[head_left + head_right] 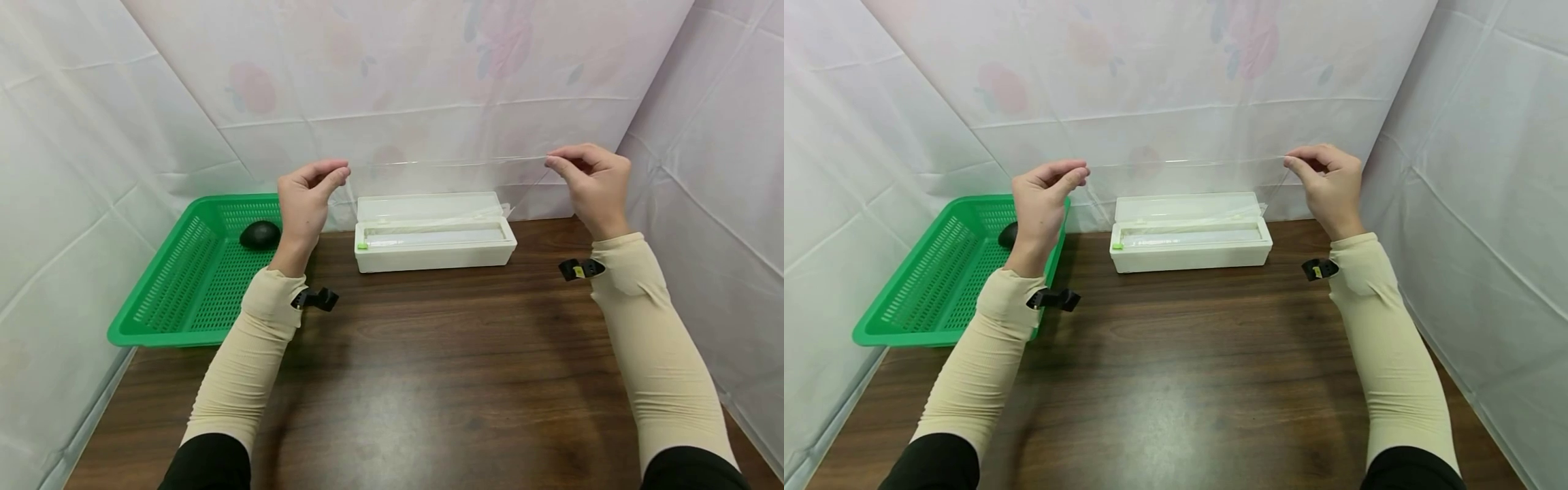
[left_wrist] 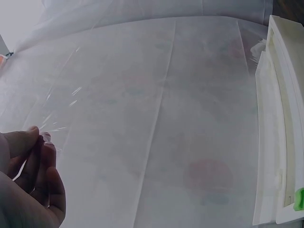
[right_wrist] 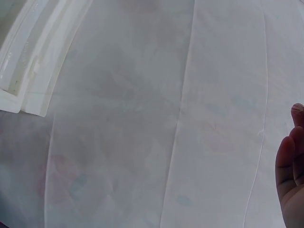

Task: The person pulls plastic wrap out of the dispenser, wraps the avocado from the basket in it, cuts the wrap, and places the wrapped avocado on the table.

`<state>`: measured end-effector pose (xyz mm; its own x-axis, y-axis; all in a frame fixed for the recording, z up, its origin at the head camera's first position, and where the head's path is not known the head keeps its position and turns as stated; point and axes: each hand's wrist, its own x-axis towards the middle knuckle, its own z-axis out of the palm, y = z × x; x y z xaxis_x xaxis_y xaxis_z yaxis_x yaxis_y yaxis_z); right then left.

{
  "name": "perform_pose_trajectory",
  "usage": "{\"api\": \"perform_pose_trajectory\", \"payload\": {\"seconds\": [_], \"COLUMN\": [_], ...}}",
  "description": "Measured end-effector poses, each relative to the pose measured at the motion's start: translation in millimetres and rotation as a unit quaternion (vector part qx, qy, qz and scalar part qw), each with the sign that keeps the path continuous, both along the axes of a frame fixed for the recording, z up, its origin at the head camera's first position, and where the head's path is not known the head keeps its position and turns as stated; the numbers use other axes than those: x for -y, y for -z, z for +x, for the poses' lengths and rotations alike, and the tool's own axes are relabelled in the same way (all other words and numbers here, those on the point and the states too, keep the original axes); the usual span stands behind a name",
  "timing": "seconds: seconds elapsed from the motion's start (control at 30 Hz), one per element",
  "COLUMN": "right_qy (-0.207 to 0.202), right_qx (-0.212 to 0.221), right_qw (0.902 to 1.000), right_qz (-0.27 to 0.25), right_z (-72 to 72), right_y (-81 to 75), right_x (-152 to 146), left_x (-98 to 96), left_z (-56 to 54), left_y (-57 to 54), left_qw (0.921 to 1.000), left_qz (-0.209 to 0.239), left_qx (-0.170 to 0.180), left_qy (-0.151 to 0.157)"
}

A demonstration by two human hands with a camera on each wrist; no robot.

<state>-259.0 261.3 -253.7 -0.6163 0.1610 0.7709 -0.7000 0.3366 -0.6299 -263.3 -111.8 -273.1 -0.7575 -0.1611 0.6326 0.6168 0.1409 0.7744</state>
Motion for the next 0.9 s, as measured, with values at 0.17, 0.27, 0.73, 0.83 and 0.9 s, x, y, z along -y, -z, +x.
{"api": "perform_pose_trajectory", "payload": {"seconds": [0.17,0.27,0.73,0.83,0.9], "right_qy": [-0.003,-0.007,-0.015,-0.019,-0.021], "right_qx": [-0.007,-0.010,0.004,0.006,0.004], "right_qw": [1.0000,0.9999,0.9998,0.9998,0.9997], "right_qz": [0.000,-0.005,-0.010,-0.011,-0.010], "right_z": [3.0,2.2,4.3,4.7,3.6], "right_y": [-1.9,-1.8,-2.7,-1.8,-0.1], "right_x": [1.2,1.0,2.0,1.2,-0.5], "left_x": [-0.4,-0.6,1.1,1.8,2.2], "left_z": [1.2,1.2,3.2,4.3,5.2], "left_y": [-0.8,-0.4,0.0,-0.2,-0.4], "left_qw": [1.0000,0.9999,0.9998,0.9999,0.9999], "left_qz": [0.003,-0.001,-0.004,-0.008,-0.009], "left_qx": [-0.002,-0.010,-0.018,-0.015,-0.009], "left_qy": [0.001,-0.001,-0.001,-0.004,-0.004]}}
